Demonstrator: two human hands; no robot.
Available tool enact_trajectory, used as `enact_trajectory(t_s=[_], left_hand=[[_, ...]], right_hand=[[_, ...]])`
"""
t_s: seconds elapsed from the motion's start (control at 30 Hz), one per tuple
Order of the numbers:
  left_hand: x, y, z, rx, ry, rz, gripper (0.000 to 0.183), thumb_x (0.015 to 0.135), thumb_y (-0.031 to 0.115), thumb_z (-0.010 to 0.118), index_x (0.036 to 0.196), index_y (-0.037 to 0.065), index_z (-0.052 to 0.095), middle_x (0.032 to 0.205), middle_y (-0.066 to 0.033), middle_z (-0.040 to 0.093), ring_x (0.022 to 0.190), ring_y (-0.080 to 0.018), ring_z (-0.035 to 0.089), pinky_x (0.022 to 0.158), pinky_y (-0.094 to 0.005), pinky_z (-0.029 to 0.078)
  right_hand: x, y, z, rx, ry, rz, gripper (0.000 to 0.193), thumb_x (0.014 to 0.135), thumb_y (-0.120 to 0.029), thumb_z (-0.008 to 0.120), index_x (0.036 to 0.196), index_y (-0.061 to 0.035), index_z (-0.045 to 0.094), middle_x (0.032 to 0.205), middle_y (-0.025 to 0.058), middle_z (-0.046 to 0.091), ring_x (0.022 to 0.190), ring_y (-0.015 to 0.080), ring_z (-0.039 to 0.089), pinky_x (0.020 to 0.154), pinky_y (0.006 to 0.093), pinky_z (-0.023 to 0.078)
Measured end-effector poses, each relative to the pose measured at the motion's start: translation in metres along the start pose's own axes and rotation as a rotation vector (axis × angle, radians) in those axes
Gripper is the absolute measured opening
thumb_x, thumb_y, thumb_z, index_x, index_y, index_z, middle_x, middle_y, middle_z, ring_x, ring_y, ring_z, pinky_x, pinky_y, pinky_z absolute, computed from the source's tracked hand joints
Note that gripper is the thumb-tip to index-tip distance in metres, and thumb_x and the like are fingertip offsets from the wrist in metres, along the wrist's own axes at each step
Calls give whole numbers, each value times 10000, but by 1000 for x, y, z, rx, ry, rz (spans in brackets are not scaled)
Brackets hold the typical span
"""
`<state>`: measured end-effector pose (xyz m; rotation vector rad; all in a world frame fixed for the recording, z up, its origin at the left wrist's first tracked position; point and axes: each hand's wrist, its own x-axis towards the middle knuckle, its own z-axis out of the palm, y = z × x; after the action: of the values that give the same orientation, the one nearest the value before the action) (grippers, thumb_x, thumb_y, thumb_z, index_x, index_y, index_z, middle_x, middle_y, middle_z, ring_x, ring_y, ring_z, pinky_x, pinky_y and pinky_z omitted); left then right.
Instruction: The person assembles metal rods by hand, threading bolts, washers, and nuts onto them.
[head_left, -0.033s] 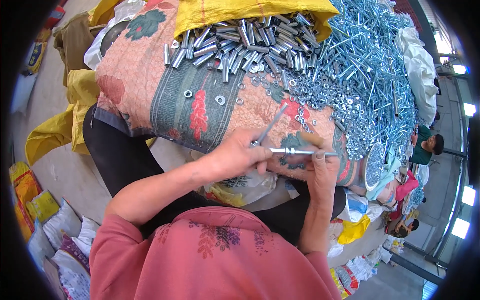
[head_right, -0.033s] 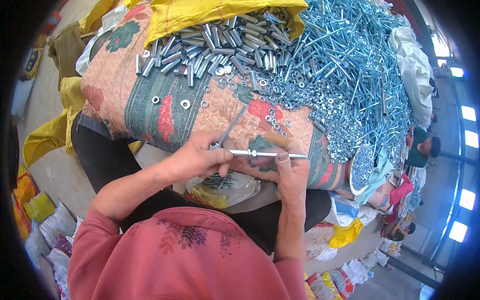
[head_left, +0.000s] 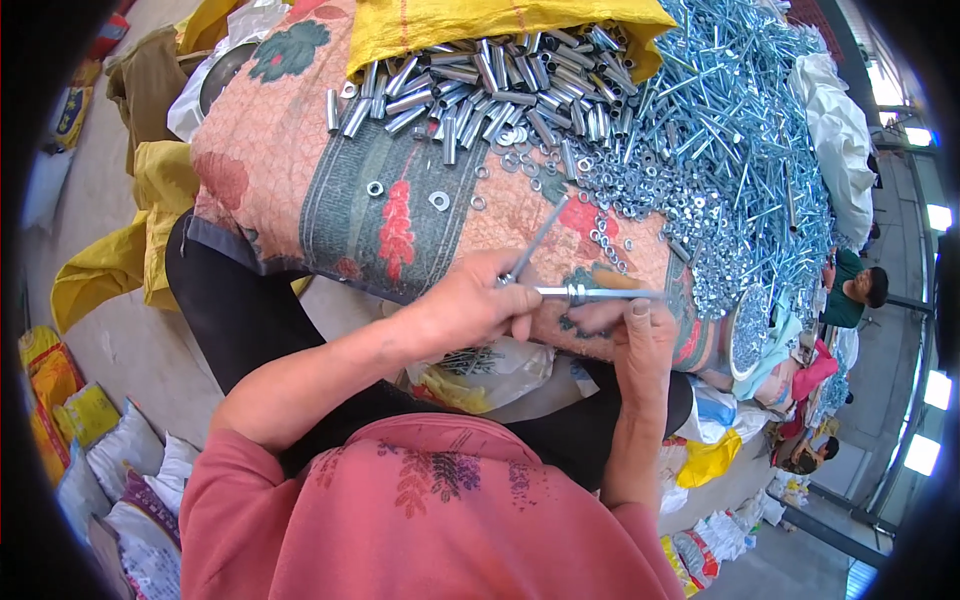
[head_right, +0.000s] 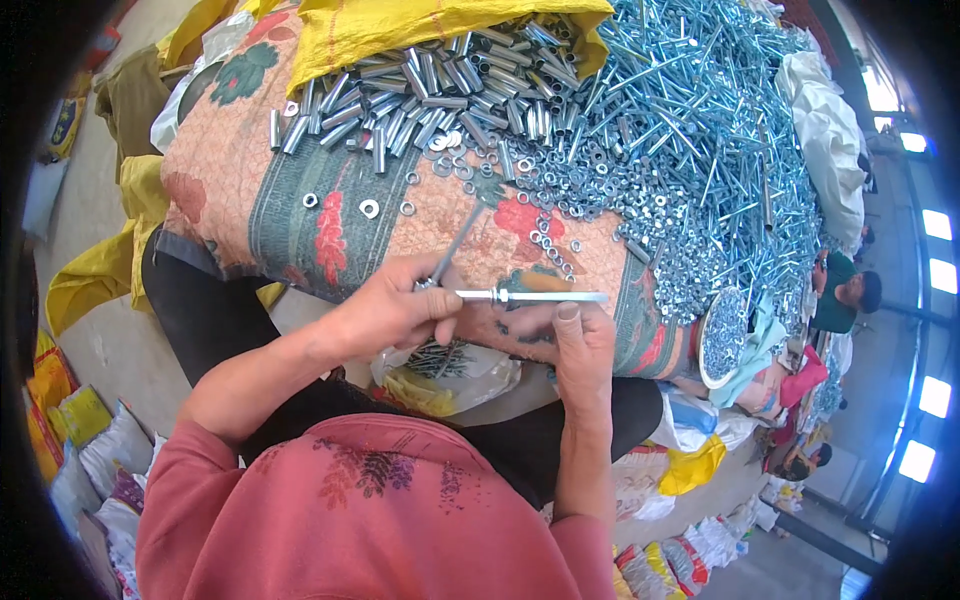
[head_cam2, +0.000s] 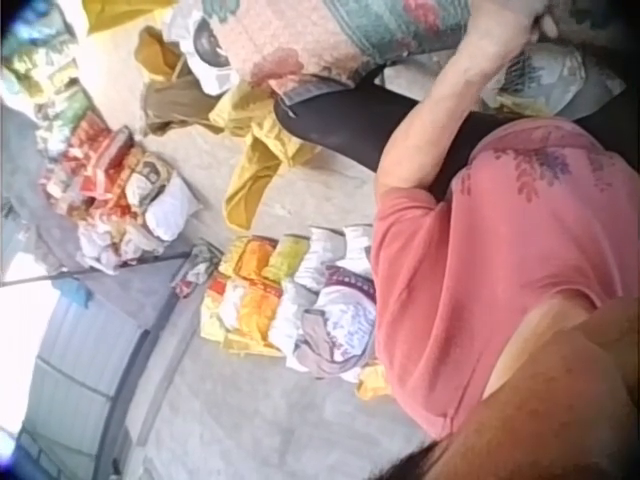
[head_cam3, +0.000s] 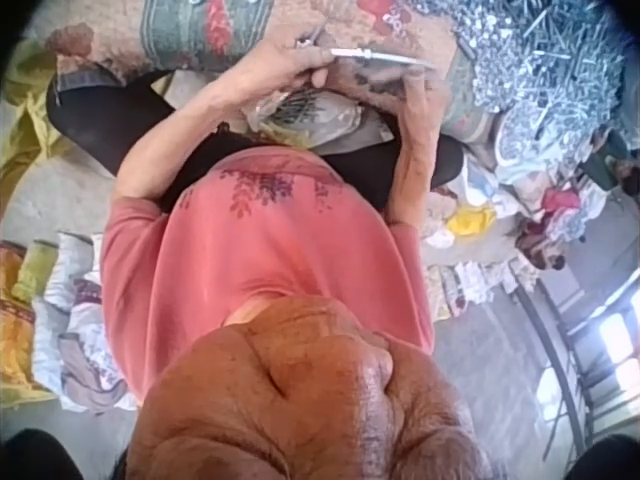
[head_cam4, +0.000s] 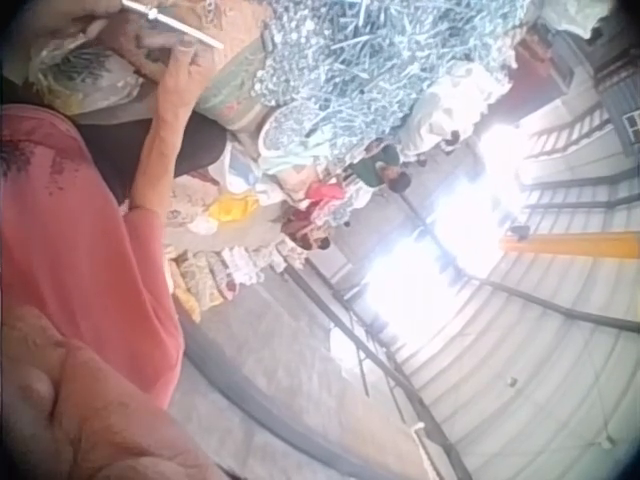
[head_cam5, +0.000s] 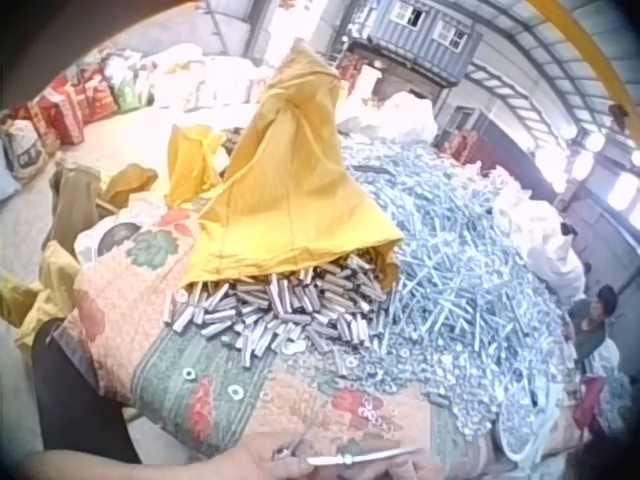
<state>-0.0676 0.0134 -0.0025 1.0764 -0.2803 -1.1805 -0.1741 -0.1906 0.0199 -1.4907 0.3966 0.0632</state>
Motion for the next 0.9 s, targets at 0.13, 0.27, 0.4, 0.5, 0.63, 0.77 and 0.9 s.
enact_trajectory(t_s=[0.13,0.27,0.4,0.5,0.63,0.77,0.9], left_hand=[[2,-6,5,-83,20,-23,64,851,104,522,848,40,526,585,-37,553,404,-55,388,361,-209,290],[3,-3,1,-129,17,-26,73,859,105,519,859,33,527,576,-44,549,381,-55,379,338,-210,267],[4,-7,6,-73,-14,-56,81,880,119,510,883,38,510,599,-49,553,381,-53,370,333,-209,260],[1,-3,2,-114,17,-78,85,896,133,510,893,48,502,614,-64,561,381,-49,357,332,-206,245],[4,-7,6,-180,-58,-120,104,896,140,519,870,43,494,608,-68,558,419,-63,417,352,-218,275],[3,-35,19,551,215,428,154,880,136,547,872,2,471,660,-60,572,561,-118,541,472,-294,401],[4,-49,20,852,200,578,215,865,143,580,969,-20,485,673,-48,544,603,-136,552,534,-336,444]], right_hand=[[2,-15,30,25,150,-194,562,910,-353,489,1221,106,402,863,198,633,852,256,627,806,340,486],[3,-10,5,-38,-40,-35,575,920,-353,465,1258,99,360,899,199,628,881,252,621,859,341,463],[5,-9,15,110,30,-137,536,928,-341,460,1233,93,382,902,172,633,838,238,629,781,336,508],[0,-2,1,152,-81,1,512,916,-335,490,1203,83,411,926,173,630,807,214,625,736,300,505],[-1,-2,22,-32,20,-64,258,875,-154,581,1052,28,534,830,76,604,671,93,548,572,200,434],[0,1,55,127,230,9,172,875,-178,587,909,-11,565,674,9,511,542,43,441,434,162,316],[-11,11,47,65,304,17,174,895,-197,557,896,-23,558,638,-2,489,514,35,415,418,161,284]])
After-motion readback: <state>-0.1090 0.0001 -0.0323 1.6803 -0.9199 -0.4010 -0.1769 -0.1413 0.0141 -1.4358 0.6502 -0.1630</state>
